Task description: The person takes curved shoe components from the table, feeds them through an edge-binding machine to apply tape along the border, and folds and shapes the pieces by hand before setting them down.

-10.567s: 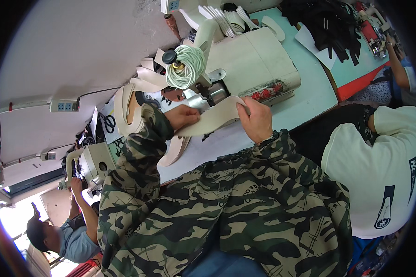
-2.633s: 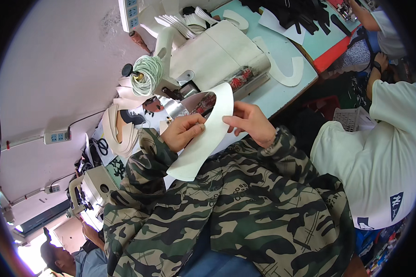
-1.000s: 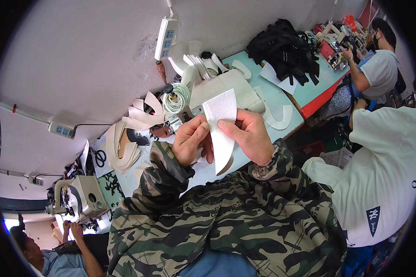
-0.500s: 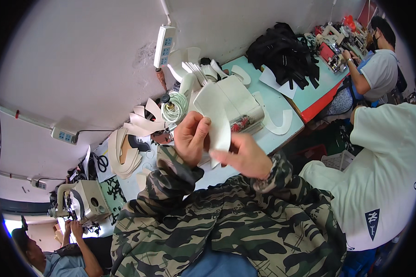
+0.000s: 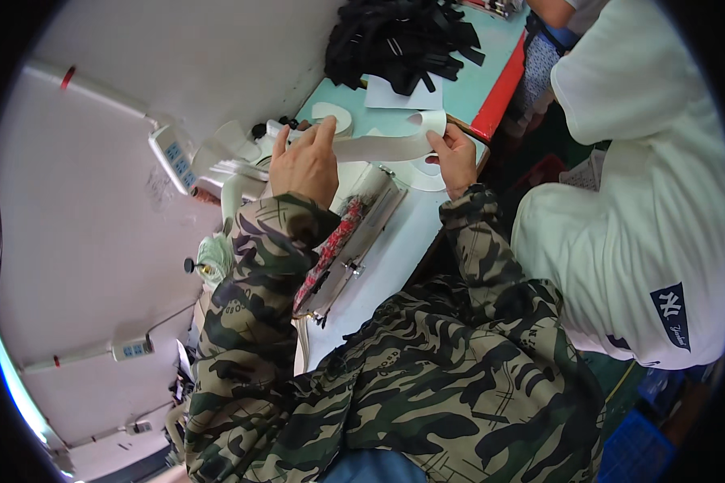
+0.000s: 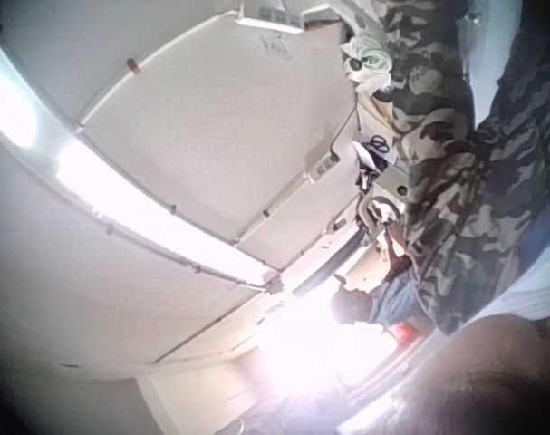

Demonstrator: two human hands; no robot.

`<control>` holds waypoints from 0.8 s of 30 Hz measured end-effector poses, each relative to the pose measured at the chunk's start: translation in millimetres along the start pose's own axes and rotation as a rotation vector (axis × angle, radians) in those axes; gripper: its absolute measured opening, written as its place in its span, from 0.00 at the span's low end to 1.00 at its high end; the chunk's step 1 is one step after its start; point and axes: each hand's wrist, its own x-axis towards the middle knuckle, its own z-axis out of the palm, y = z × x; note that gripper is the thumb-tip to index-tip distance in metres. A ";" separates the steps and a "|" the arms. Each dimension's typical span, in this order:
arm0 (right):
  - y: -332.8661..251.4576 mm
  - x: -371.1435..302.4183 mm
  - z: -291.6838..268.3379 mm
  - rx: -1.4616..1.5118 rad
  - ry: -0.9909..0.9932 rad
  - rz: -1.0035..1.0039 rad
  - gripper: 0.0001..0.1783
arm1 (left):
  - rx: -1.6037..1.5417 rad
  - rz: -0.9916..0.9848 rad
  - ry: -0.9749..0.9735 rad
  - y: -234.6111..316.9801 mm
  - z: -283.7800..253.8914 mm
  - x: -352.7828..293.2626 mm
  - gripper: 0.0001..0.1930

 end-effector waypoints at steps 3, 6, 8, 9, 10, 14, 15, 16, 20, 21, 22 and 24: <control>86.5 17.3 -75.6 -0.123 0.134 0.166 0.13 | -0.191 -0.025 -0.099 24.6 12.7 -20.3 0.17; 130.8 9.7 -111.3 -0.304 0.219 0.296 0.12 | -0.564 -0.148 -0.502 19.4 24.4 -104.2 0.21; 113.5 -4.6 -99.9 -0.454 0.318 0.495 0.09 | -0.611 -0.292 -0.817 0.2 24.0 -179.3 0.22; 99.0 -9.0 -92.3 -0.499 0.309 0.542 0.10 | -0.671 -0.528 -0.996 -9.1 16.7 -214.3 0.21; 91.2 -14.1 -90.6 -0.504 0.308 0.548 0.10 | -0.490 -0.451 -1.054 -30.5 19.7 -264.1 0.21; 81.9 -27.3 -92.9 -0.712 0.081 0.584 0.16 | -0.080 -0.788 -1.271 -96.9 28.6 -388.0 0.22; 82.4 -30.6 -94.4 -0.821 0.024 0.438 0.15 | 0.023 -0.887 -1.025 -92.1 23.2 -381.8 0.26; 85.1 -34.6 -90.4 -0.923 -0.047 0.287 0.15 | 0.125 -0.984 -0.769 -87.9 19.4 -380.2 0.29; 92.2 -59.9 -36.0 -0.778 -0.325 0.217 0.15 | 0.129 -1.003 -0.805 -73.1 39.5 -377.4 0.36; 84.3 -70.3 -17.9 -0.782 -0.401 0.207 0.15 | 0.080 -1.001 -0.719 -74.8 49.3 -386.5 0.37; 78.3 -80.8 -4.0 -0.745 -0.476 0.251 0.15 | 0.031 -0.998 -0.631 -74.7 56.0 -392.6 0.38; 83.3 -100.2 6.1 -0.713 -0.615 0.292 0.15 | 0.012 -0.982 -0.581 -72.1 60.1 -396.1 0.37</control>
